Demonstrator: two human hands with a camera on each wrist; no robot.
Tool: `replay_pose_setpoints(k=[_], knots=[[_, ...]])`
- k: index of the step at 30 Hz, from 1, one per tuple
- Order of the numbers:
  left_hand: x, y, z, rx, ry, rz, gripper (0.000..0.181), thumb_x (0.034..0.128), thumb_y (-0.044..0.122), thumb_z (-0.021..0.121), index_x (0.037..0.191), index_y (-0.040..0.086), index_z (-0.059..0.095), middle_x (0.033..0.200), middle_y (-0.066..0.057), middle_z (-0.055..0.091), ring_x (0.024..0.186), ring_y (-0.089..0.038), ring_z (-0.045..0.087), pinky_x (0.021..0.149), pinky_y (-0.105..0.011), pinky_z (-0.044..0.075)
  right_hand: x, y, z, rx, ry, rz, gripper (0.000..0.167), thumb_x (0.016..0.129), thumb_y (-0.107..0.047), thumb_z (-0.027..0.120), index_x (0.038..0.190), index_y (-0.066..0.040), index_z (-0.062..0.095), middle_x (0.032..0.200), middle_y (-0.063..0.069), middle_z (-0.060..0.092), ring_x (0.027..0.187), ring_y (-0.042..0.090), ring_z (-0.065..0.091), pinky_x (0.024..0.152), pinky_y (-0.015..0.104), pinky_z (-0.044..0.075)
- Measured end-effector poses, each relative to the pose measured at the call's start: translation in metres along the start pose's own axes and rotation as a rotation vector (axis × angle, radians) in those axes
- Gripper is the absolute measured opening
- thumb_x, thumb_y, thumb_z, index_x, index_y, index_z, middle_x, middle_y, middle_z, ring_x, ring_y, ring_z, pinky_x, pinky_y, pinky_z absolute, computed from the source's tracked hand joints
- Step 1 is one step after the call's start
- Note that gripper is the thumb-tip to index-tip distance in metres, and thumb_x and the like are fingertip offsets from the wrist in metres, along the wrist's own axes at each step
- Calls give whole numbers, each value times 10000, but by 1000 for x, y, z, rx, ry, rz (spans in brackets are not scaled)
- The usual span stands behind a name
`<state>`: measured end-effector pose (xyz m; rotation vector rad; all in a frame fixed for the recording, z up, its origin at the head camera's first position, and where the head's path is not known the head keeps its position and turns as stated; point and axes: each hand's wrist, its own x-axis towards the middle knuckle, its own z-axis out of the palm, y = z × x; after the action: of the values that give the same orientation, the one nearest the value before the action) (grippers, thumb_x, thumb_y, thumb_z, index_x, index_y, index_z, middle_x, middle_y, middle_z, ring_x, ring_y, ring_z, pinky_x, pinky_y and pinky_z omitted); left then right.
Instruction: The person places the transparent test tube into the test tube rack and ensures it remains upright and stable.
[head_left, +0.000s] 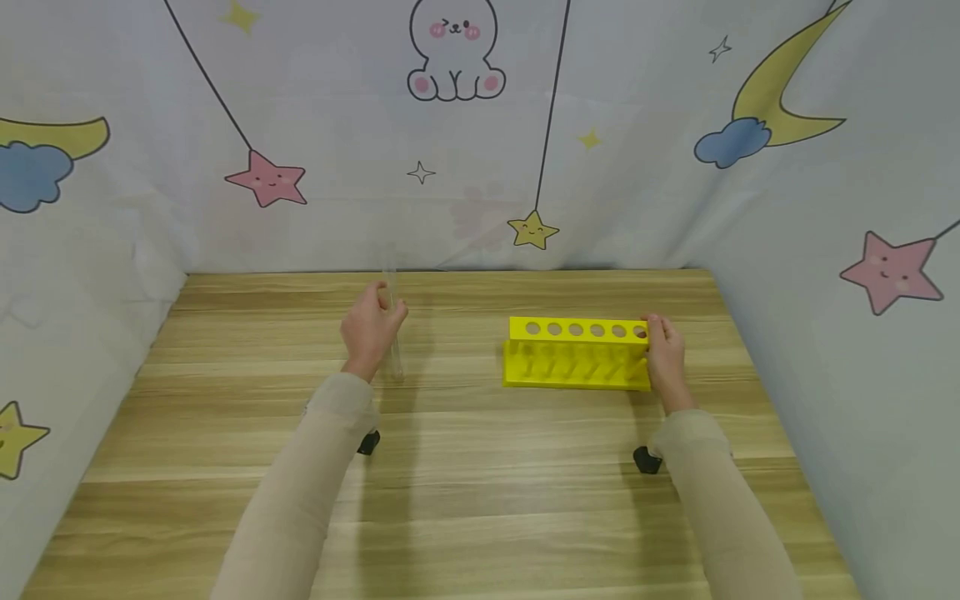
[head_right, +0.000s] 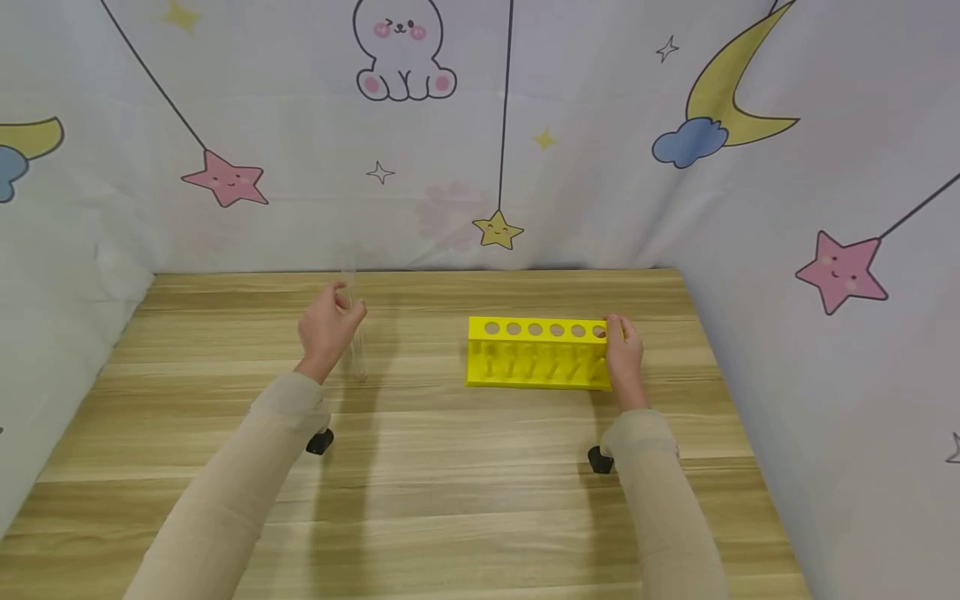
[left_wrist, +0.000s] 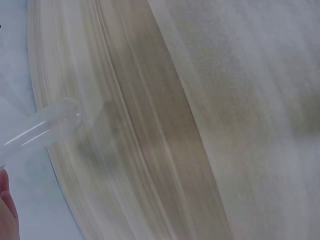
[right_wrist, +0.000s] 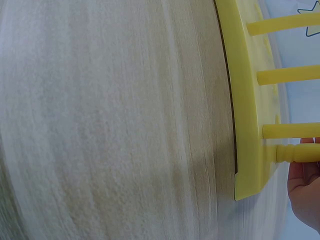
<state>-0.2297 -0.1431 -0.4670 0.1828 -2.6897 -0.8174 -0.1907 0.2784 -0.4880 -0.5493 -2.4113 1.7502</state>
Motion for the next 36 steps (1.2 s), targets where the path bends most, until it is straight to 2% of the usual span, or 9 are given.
replay_pose_setpoints(k=[10,19,26,36], knots=[[2,7,-4,-24,26,32,415,790,314,577,1158,126,534,808,-13,616,594,-184,552,486,-291,368,-1,-2,1,-14,12,19,549,931,-454,265,1204,-28,478,914,-73,469,832,41,446,693,216,378],[3,16,-8,-43,55,59,385,796,296,568,1133,111,536,839,-32,620,639,-170,600,512,-324,397,-1,-3,1,-6,15,50,545,927,-463,269,1205,-43,478,915,-82,466,839,36,441,710,221,367],[3,21,-9,-54,115,95,362,786,269,587,1099,90,555,819,-32,610,641,-180,588,527,-351,414,-2,-4,1,2,13,43,544,928,-460,273,1205,-38,476,926,-91,461,850,29,444,703,215,369],[4,28,-11,-85,143,103,298,801,273,556,1041,97,553,825,-58,621,672,-189,600,541,-367,428,-2,-3,0,-11,-1,27,543,932,-453,262,1203,-32,473,931,-75,467,840,35,443,716,224,369]])
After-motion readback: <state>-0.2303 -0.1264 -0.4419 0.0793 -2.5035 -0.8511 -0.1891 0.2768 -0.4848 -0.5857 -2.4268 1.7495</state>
